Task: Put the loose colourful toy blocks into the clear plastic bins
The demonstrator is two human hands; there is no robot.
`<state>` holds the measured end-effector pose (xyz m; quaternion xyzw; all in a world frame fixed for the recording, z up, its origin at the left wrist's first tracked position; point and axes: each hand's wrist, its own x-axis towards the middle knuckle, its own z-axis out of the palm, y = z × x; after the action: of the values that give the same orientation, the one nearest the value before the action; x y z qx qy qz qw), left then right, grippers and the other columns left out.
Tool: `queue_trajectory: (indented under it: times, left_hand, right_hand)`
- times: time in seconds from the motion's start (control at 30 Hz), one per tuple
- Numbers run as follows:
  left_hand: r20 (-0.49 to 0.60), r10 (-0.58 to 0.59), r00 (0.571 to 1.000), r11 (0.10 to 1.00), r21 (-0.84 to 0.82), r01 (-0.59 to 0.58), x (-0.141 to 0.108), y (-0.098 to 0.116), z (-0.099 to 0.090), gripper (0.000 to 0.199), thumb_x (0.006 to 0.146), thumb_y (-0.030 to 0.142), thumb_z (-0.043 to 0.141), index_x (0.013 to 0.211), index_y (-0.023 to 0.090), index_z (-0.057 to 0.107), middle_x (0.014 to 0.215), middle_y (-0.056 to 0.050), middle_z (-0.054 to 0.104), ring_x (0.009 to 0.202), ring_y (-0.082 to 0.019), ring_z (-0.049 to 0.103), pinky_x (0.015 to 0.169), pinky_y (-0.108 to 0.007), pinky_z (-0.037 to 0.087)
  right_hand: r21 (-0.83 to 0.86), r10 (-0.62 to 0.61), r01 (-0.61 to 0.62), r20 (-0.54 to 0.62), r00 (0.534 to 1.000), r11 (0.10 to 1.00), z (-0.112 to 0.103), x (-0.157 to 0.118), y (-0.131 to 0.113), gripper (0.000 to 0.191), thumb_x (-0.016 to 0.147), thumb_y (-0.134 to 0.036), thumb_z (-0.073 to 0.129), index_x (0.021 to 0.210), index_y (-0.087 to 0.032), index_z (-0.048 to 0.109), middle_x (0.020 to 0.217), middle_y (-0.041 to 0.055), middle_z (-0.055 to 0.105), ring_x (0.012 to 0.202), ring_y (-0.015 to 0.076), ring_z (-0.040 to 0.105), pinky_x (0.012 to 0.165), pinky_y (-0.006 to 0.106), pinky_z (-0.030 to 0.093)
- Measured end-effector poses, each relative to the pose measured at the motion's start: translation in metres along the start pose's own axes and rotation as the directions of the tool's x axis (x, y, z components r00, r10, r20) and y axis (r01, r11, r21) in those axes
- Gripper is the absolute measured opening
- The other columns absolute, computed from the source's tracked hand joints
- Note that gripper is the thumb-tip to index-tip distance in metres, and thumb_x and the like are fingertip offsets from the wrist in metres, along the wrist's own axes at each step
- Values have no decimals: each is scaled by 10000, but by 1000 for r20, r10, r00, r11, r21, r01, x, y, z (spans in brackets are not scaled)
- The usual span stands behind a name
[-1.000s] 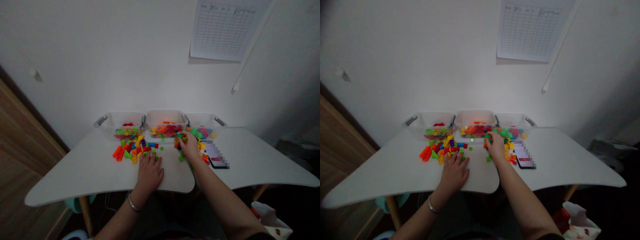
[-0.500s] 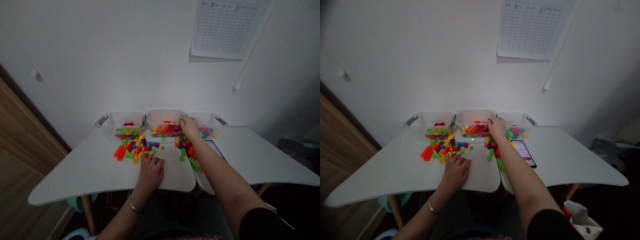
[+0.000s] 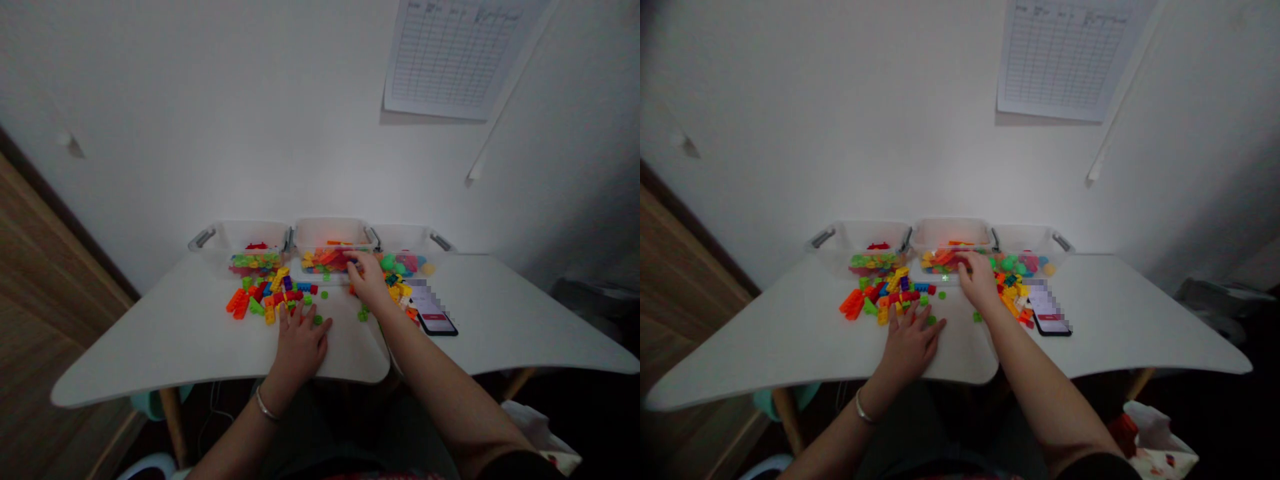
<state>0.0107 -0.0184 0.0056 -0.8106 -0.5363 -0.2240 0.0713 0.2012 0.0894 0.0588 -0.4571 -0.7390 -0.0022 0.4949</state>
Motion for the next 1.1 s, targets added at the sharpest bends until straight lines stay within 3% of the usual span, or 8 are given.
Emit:
queue_trajectory:
  times: [0.1, 0.2, 0.3, 0.4, 0.53, 0.63, 0.83, 1.1]
  left_hand:
    - [-23, -16, 1000, 999, -28, 16, -1, 0, -3, 318, 827, 246, 598, 1095, 373, 713, 1340, -53, 608, 1318, -386, 447, 1103, -743, 119]
    - [-61, -57, 997, 996, -75, 52, 0, -6, -4, 295, 807, 185, 574, 994, 345, 736, 1225, -40, 658, 1257, -345, 496, 1114, -716, 145]
    - [-138, -187, 973, 981, -76, 178, 2, -15, -2, 227, 789, 174, 556, 918, 239, 731, 1068, -98, 656, 1139, -314, 548, 1116, -627, 258]
    - [-211, -304, 929, 953, -55, 299, 5, -23, 5, 248, 798, 211, 546, 991, 170, 696, 1122, -154, 604, 1142, -333, 531, 1090, -603, 316]
    - [-200, -291, 936, 957, -34, 290, 6, -25, 10, 293, 797, 210, 537, 1053, 186, 677, 1225, -157, 578, 1214, -343, 496, 1093, -603, 311]
    - [-174, -259, 950, 965, -16, 260, 5, -22, 9, 321, 810, 226, 530, 1095, 224, 678, 1275, -134, 582, 1259, -357, 472, 1104, -636, 275]
    - [-96, -179, 979, 984, -6, 179, 5, -20, 6, 378, 817, 238, 535, 1163, 252, 686, 1361, -87, 587, 1347, -417, 376, 1113, -692, 218]
    - [-101, -159, 982, 986, 36, 163, 3, -14, 5, 349, 813, 253, 573, 1140, 233, 692, 1350, -104, 594, 1382, -414, 344, 1142, -685, 172]
  right_hand:
    - [100, 15, -27, 117, 993, 995, 22, -34, -10, 288, 874, -207, 484, 1104, -200, 658, 1110, 92, 693, 1071, 223, 607, 994, 407, 454]
    - [100, 89, -114, 227, 970, 988, 37, -62, -13, 324, 846, -151, 497, 1132, -187, 644, 1112, 95, 687, 1055, 219, 611, 968, 401, 474]
    - [34, 82, -100, 349, 934, 994, 37, -76, -17, 351, 839, -119, 512, 1162, -175, 637, 1135, 105, 677, 1084, 220, 594, 987, 401, 459]
    - [-18, 17, -9, 456, 890, 1000, 28, -78, -26, 364, 854, -160, 560, 1212, -184, 619, 1198, 104, 656, 1145, 221, 560, 1034, 398, 422]
    - [-42, -25, 57, 544, 838, 998, 23, -77, -36, 382, 844, -200, 612, 1226, -169, 615, 1198, 95, 665, 1139, 225, 560, 1032, 375, 422]
    - [-61, -37, 88, 570, 821, 994, 25, -76, -38, 339, 840, -187, 615, 1176, -157, 648, 1176, 100, 679, 1115, 232, 572, 1017, 371, 430]
    - [-75, -31, 87, 557, 830, 993, 28, -77, -37, 201, 853, -153, 592, 1020, -193, 696, 1116, 76, 698, 1085, 217, 585, 994, 361, 440]
    - [-87, 6, 52, 565, 825, 995, 25, -76, -38, 201, 834, -149, 626, 1027, -185, 671, 1076, 76, 698, 1058, 222, 589, 963, 355, 447]
